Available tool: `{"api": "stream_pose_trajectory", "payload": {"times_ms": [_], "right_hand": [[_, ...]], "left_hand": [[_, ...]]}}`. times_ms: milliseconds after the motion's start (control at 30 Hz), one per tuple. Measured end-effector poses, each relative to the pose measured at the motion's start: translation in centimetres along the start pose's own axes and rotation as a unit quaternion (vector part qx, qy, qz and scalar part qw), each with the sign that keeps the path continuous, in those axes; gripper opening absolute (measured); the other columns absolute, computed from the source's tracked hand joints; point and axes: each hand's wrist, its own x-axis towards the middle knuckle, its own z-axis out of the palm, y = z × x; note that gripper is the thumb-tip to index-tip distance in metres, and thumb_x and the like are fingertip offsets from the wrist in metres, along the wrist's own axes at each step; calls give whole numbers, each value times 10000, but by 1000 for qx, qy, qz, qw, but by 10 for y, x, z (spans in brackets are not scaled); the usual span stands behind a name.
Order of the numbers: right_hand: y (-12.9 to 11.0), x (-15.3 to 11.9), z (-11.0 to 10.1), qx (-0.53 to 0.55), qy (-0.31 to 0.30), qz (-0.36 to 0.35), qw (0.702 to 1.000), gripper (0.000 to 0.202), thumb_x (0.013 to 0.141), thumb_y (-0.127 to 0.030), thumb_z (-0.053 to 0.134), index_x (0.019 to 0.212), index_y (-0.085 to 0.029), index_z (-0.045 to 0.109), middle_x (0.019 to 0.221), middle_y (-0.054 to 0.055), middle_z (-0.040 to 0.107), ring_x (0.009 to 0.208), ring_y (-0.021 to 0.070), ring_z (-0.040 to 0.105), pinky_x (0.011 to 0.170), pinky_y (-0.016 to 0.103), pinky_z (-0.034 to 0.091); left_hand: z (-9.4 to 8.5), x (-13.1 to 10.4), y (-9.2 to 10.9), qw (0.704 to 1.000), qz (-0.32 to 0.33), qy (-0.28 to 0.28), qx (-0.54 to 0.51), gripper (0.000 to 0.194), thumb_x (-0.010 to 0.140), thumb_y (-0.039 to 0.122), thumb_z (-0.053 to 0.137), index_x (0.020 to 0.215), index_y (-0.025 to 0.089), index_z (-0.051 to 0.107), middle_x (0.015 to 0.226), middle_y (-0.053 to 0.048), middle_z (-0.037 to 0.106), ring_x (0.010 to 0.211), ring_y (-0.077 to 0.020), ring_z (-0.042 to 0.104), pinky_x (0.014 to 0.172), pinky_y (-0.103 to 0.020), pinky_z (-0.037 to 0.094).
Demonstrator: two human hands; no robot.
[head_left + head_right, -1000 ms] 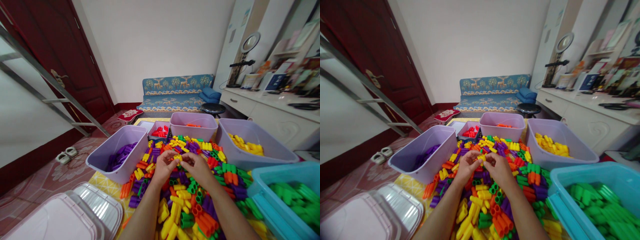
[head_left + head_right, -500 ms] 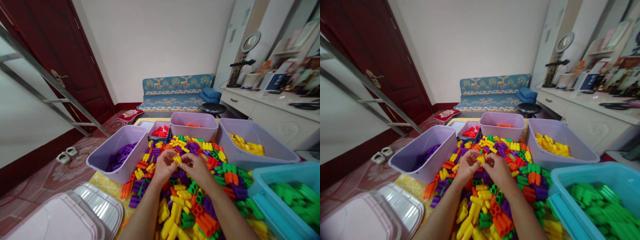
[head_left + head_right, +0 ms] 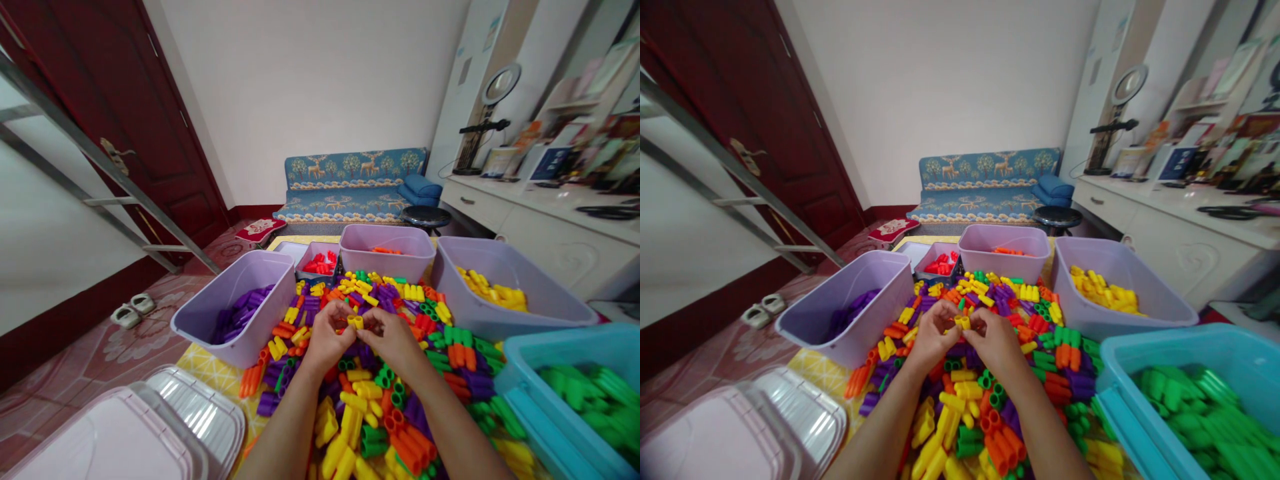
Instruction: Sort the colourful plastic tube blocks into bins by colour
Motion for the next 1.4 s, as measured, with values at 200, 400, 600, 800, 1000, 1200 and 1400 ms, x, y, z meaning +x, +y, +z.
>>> {"api": "stream_pose_trajectory", "payload": {"times_ms": [200, 400, 600, 800, 1000, 1200, 1400], "right_hand": [[0, -1, 1, -15, 11, 4, 1000, 196, 725, -230, 578, 917, -200, 605, 730, 4, 655, 650, 153, 617, 598, 252, 458], [0, -1, -3, -55, 3, 4, 998, 318, 773, -251, 504, 1075, -204, 588, 602, -35, 571, 550, 137, 571, 526, 234, 408], [12, 2, -20, -94, 51, 24, 994, 305, 761, -255, 493, 1039, -208, 608, 582, -37, 554, 545, 140, 560, 527, 234, 396], [19, 4, -29, -105, 110, 14, 988, 290, 781, -319, 497, 1019, -185, 595, 577, -34, 546, 545, 145, 549, 547, 244, 404], [25, 5, -24, -96, 59, 13, 994, 309, 772, -312, 515, 1038, -182, 605, 591, -28, 565, 553, 146, 555, 540, 244, 403], [27, 5, -19, -109, 26, 7, 994, 353, 764, -278, 524, 1090, -180, 615, 636, -14, 603, 569, 146, 563, 551, 249, 418], [19, 3, -24, -114, 19, 20, 993, 388, 774, -300, 551, 1137, -173, 598, 813, 31, 688, 675, 161, 632, 626, 264, 466]], "left_hand": [[2, 0, -7, 1000, -19, 6, -18, 146, 694, 73, 566, 813, 152, 534, 735, 13, 579, 660, -93, 547, 596, -182, 431], [3, 2, -15, 999, -14, 22, 26, 191, 754, 167, 617, 942, 148, 588, 874, -44, 637, 768, -130, 596, 663, -210, 468], [-3, 1, -21, 983, 32, 94, 154, 145, 826, 191, 528, 919, 162, 635, 871, -42, 668, 780, -141, 614, 714, -237, 478], [-6, 1, -23, 949, 24, 124, 291, 152, 796, 187, 533, 886, 175, 655, 785, -17, 680, 719, -137, 616, 683, -236, 462], [-4, -3, -14, 888, 24, 57, 455, 165, 781, 289, 566, 885, 215, 670, 845, -30, 693, 821, -187, 617, 743, -283, 442], [-4, -4, -14, 863, 10, -6, 505, 296, 675, 198, 609, 956, 257, 685, 930, -26, 706, 908, -221, 613, 807, -316, 429], [-5, -2, -17, 892, -34, 20, 451, 350, 755, 210, 552, 1091, 235, 647, 827, -16, 716, 722, -167, 630, 695, -262, 443]]}}
